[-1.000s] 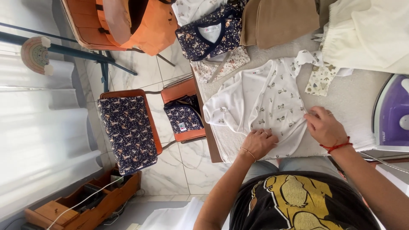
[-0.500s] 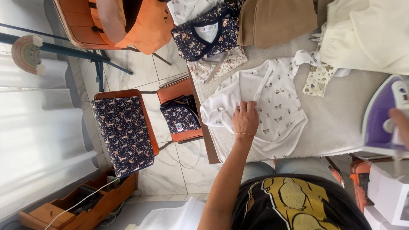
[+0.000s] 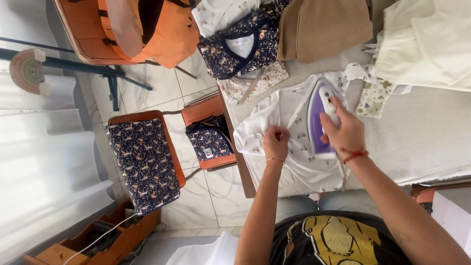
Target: The person is ironing a baby onesie on a table and then folding it.
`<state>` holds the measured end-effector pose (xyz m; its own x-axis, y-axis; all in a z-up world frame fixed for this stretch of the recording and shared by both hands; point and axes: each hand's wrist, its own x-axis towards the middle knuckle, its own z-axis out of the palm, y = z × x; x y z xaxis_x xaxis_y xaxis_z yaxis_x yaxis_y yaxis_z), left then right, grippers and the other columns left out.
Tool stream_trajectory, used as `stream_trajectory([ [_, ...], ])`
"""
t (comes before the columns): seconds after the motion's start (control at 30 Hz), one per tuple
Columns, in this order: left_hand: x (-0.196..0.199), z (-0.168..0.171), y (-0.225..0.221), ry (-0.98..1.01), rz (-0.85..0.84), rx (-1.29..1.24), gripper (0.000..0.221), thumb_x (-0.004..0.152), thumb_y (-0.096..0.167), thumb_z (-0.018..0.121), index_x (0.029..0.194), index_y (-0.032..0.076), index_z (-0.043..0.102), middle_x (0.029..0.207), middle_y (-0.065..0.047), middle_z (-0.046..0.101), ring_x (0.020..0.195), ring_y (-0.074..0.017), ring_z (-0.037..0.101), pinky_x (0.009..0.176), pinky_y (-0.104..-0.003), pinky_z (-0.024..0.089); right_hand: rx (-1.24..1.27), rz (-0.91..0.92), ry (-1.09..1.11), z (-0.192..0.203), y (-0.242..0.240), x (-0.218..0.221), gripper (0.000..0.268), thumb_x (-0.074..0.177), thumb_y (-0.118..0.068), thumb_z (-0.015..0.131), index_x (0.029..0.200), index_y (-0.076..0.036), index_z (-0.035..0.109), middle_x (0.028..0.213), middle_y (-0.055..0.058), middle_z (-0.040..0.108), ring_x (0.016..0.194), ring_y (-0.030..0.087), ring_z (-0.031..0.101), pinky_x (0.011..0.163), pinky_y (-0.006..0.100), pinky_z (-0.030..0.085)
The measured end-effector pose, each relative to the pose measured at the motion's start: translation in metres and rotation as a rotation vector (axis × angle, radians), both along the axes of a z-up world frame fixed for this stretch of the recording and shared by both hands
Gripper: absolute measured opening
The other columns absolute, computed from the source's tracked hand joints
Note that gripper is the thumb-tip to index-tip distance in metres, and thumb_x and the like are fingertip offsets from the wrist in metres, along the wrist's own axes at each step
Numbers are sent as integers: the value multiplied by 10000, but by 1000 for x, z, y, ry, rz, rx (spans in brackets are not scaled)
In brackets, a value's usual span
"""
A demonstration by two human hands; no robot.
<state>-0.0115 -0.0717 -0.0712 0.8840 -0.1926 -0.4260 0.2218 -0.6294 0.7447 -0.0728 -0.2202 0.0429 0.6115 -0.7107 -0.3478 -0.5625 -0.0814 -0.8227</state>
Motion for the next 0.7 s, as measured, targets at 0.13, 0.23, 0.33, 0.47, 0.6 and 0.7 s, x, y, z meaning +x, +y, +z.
stream_trajectory([
  [0.13,-2,-5,11,66,-86,14,107,674,210,676,691,165,580,664,-15,502,658,-191,560,659,-318,459,136,-85,59,28,1,19,483,803,-214,574,1260,-123,445,665,203,578,424,244,565,363,260,498],
  [0.23,14,15,1,148,-64,-75,193,679,297,686,763,153,588,669,-4,543,663,-158,568,662,-290,454,161,-91,116,33,12,8,466,789,-202,583,1241,-178,475,748,220,595,439,258,570,368,271,492],
  [0.33,10,29,-1,234,-71,-42,233,680,372,697,774,182,599,689,31,613,685,-130,610,661,-257,468,99,-57,205,18,15,-1,466,781,-215,598,1235,-196,495,808,224,599,449,276,570,378,296,491],
  [0.47,9,24,-3,156,-130,106,142,687,309,672,780,219,614,767,53,648,767,-155,620,707,-287,474,55,-105,78,25,1,31,447,824,-189,546,1261,-147,464,540,172,557,396,241,554,372,244,497],
  [0.6,12,34,-4,-146,-160,144,64,710,155,621,722,209,587,743,19,617,668,-192,619,630,-328,493,68,-19,157,35,14,5,462,798,-182,551,1250,-132,473,815,266,577,447,280,563,347,295,487],
  [0.7,17,46,-12,-235,-242,151,116,754,74,508,745,166,578,877,-21,540,635,-265,520,531,-376,415,89,66,205,29,20,-14,483,817,-180,532,1285,-94,447,825,157,630,401,183,548,410,254,479],
])
